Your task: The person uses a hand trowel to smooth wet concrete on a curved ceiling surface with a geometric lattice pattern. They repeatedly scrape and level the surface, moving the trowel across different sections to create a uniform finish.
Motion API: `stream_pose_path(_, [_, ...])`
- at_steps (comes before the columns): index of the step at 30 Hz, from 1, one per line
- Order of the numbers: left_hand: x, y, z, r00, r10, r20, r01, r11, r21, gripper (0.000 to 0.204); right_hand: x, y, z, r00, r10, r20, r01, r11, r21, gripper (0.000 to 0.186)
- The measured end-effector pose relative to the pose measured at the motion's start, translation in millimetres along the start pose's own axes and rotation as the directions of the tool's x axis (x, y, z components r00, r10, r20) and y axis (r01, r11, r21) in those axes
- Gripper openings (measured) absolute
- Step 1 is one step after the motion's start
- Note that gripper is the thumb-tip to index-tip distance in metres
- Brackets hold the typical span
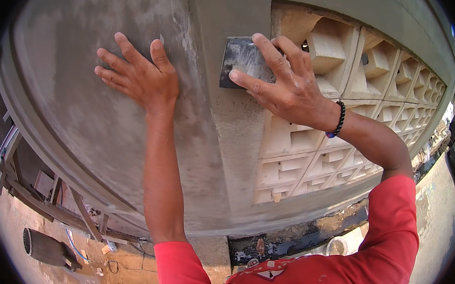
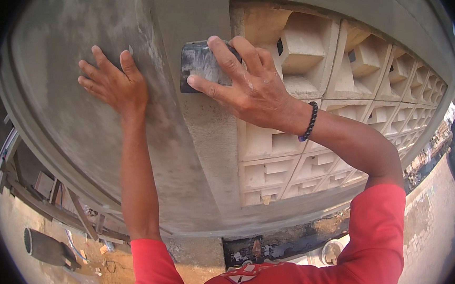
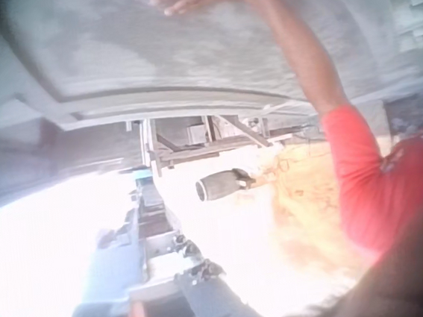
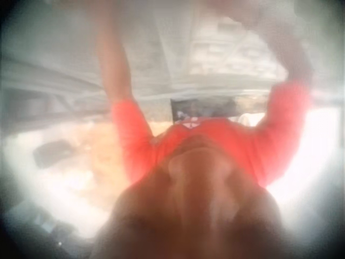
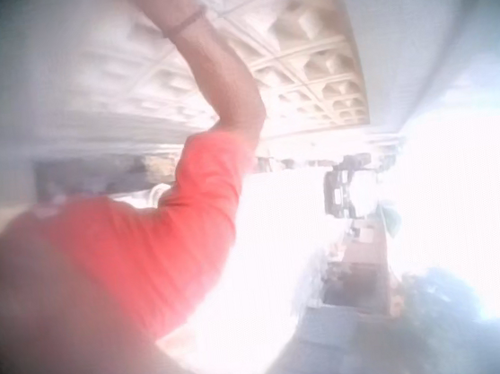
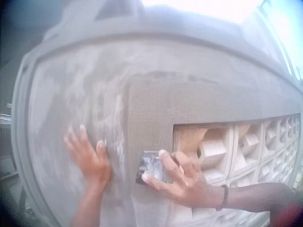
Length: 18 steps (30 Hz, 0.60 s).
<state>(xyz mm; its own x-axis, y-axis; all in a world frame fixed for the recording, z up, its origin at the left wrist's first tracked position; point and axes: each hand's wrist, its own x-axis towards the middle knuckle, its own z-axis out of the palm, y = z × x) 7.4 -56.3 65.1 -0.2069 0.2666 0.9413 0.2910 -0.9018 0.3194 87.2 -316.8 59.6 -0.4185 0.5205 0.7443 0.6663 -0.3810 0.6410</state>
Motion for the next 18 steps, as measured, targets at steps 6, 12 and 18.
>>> stream_pose_path(6, [0,4,0,0.999,-0.029,0.015,0.029,1.0,0.006,0.075,20,33,-11,0.999,0.04,-0.026,-0.041,0.999,-0.013,0.054])
stream_pose_path(12, [1,-3,-3,0.999,-0.03,0.046,0.027,0.998,0.048,0.076,18,-14,17,0.983,0.12,-0.141,-0.108,0.99,0.087,0.032])
stream_pose_path(18, [-2,9,2,0.998,-0.051,0.046,0.051,0.999,0.018,0.075,-11,12,-1,0.993,0.071,-0.093,-0.064,0.995,0.073,0.031])
